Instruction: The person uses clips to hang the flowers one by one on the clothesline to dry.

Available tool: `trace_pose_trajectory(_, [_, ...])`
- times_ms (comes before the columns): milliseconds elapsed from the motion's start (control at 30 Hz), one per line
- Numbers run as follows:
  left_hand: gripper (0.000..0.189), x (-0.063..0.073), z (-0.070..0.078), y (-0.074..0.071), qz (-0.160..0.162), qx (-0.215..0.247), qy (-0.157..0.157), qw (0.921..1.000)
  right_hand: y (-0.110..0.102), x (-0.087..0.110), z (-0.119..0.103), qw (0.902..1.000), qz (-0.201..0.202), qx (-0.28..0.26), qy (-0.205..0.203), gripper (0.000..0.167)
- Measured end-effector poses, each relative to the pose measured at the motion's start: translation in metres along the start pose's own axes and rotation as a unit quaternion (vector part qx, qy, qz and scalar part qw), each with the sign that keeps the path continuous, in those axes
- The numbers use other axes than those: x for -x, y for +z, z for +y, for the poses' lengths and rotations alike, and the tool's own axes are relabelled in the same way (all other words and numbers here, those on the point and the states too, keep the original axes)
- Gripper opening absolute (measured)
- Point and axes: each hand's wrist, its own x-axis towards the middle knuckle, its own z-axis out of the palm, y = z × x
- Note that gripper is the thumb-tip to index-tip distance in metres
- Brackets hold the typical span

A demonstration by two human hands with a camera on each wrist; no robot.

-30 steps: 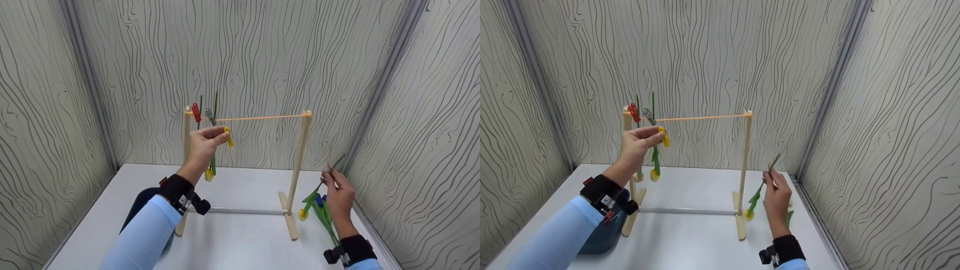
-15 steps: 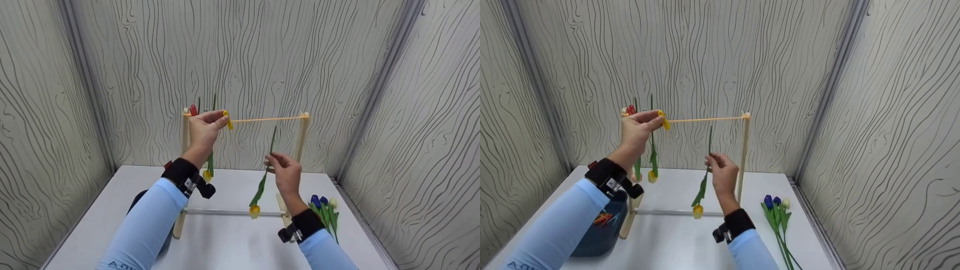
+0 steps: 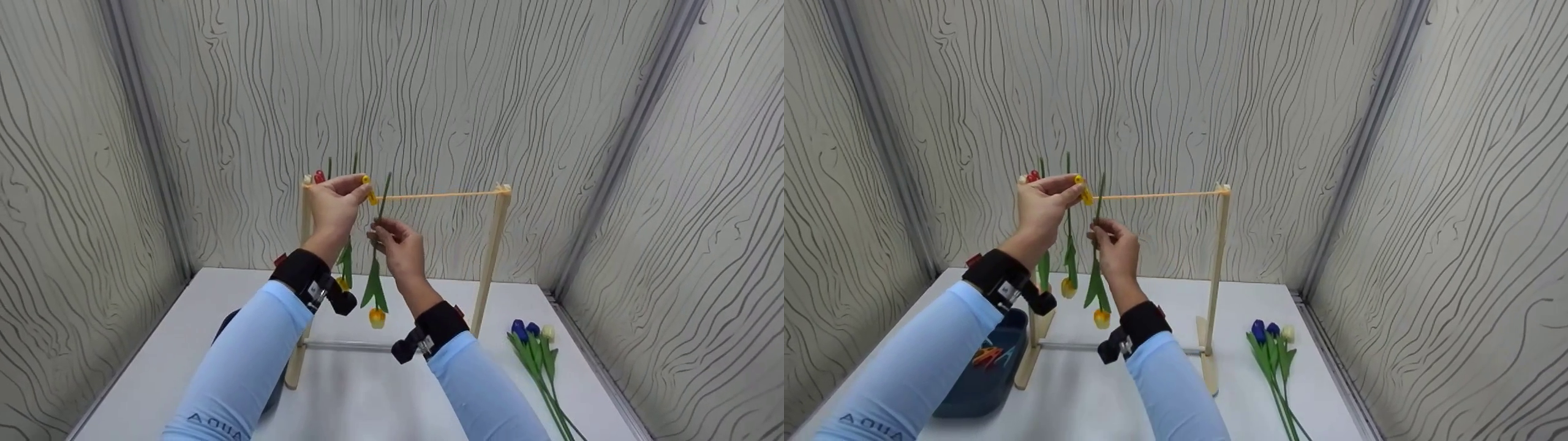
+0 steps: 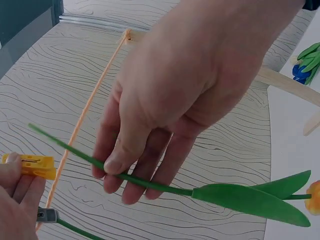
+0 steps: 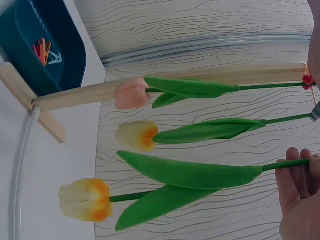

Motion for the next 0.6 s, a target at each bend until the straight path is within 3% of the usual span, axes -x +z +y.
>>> trace_pose_trajectory(400, [0.02,-0.002,-0.001,0.005,0.004,-0.01,0.009,0.9999,0.021,-0.007,0.005,0.9986,0.0,-0.049,0.02,0.025])
trace_pose_trajectory(600, [0.018,0.001,-0.004,0.008,0.007,-0.004,0.009,0.9999,0.021,-0.01,0.006,0.9991,-0.003,-0.038,0.019,0.024])
